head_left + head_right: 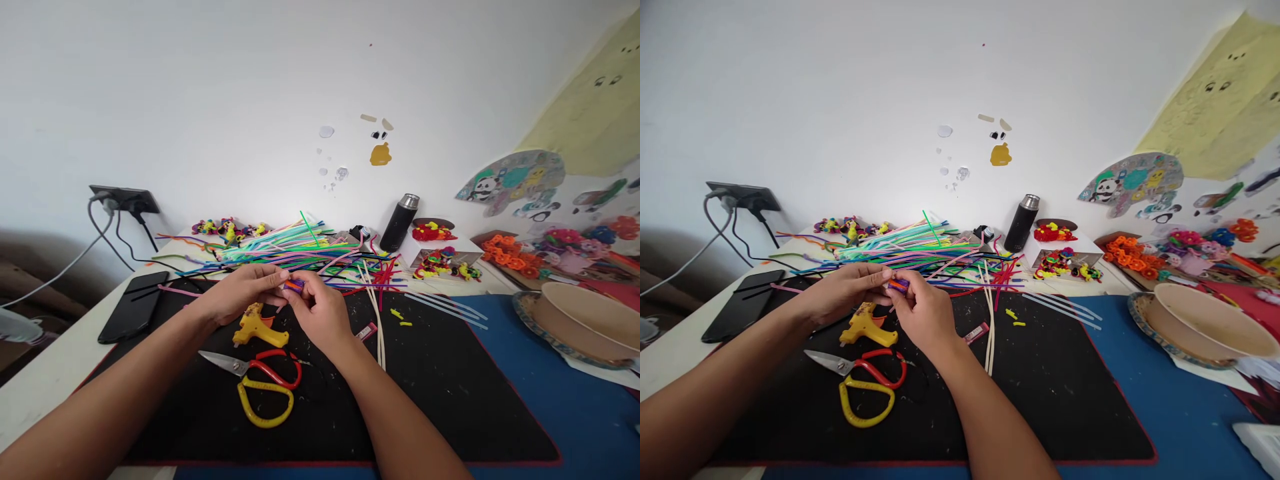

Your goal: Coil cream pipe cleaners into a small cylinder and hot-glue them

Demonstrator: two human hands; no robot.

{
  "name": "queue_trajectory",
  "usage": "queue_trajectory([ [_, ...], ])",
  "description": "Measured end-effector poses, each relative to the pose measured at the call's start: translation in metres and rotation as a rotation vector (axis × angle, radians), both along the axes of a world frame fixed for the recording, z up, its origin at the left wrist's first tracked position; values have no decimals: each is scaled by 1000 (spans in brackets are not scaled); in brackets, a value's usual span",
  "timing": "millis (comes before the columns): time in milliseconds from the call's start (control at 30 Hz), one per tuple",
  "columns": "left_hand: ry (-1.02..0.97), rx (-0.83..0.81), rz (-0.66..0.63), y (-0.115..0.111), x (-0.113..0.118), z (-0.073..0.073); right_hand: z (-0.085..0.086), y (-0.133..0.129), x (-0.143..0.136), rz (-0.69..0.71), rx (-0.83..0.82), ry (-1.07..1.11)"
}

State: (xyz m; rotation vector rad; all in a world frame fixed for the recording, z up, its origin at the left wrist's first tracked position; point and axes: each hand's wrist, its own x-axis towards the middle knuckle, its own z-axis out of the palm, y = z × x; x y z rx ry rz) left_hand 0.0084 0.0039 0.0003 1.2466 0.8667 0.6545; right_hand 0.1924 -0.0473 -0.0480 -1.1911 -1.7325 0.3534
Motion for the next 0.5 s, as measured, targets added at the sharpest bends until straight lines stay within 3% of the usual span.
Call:
queue_trajectory([
  [267,5,-13,17,-1,-1,2,2,-1,0,5,18,-18],
  [500,17,11,-43,0,-4,2,2,-1,0,15,-12,-15],
])
